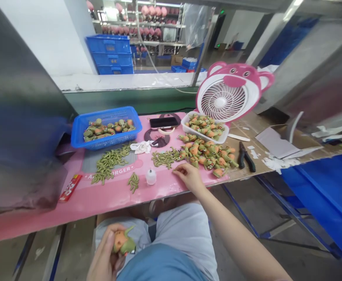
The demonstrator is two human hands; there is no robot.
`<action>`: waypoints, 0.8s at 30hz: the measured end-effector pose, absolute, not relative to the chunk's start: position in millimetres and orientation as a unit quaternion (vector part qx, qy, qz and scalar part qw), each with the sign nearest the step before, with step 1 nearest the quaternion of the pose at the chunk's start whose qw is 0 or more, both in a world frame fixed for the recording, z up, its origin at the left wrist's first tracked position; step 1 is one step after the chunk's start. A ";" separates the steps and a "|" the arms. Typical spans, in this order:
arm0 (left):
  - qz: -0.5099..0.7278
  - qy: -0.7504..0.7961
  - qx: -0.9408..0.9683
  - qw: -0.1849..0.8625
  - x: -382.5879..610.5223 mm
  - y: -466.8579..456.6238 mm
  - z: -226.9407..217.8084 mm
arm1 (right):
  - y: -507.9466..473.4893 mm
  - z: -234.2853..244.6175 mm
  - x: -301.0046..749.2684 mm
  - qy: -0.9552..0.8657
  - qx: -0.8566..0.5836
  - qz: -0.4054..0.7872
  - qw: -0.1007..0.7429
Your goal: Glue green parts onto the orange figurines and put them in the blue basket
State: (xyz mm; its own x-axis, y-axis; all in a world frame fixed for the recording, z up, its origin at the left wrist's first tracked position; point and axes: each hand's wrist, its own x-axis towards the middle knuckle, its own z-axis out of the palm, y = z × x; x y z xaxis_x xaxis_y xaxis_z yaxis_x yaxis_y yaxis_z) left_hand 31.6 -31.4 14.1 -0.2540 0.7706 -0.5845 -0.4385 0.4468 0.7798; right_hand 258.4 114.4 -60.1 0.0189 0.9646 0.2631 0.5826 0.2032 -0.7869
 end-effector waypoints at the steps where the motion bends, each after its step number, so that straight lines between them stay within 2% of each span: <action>1: 0.510 0.601 0.146 0.598 34.3 -31.9 16.3 | 111.4 -60.1 258.3 -0.654 -0.576 0.249 0.422; 4: 0.498 0.567 0.173 0.633 40.2 -30.2 20.8 | 95.5 -48.4 251.4 -0.647 -0.538 0.295 0.453; 8: 0.466 0.529 0.205 0.679 44.1 -25.2 21.3 | 57.0 -5.9 229.7 -0.670 -0.474 0.341 0.459; 12: 0.438 0.530 0.233 0.688 49.6 -21.0 23.5 | 21.8 30.0 206.2 -0.743 -0.340 0.339 0.467; 24: 0.430 0.505 0.285 0.692 51.6 -20.5 22.6 | 11.1 28.0 190.4 -0.773 -0.320 0.348 0.423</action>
State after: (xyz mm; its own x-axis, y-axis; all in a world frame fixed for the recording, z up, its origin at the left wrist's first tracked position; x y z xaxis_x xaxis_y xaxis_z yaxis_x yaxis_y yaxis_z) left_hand 51.6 -20.5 22.6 0.1200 0.8834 -0.4530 -0.3075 0.4669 0.8291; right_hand 190.4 11.1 28.0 -0.4371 0.7891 0.4316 0.2000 0.5531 -0.8087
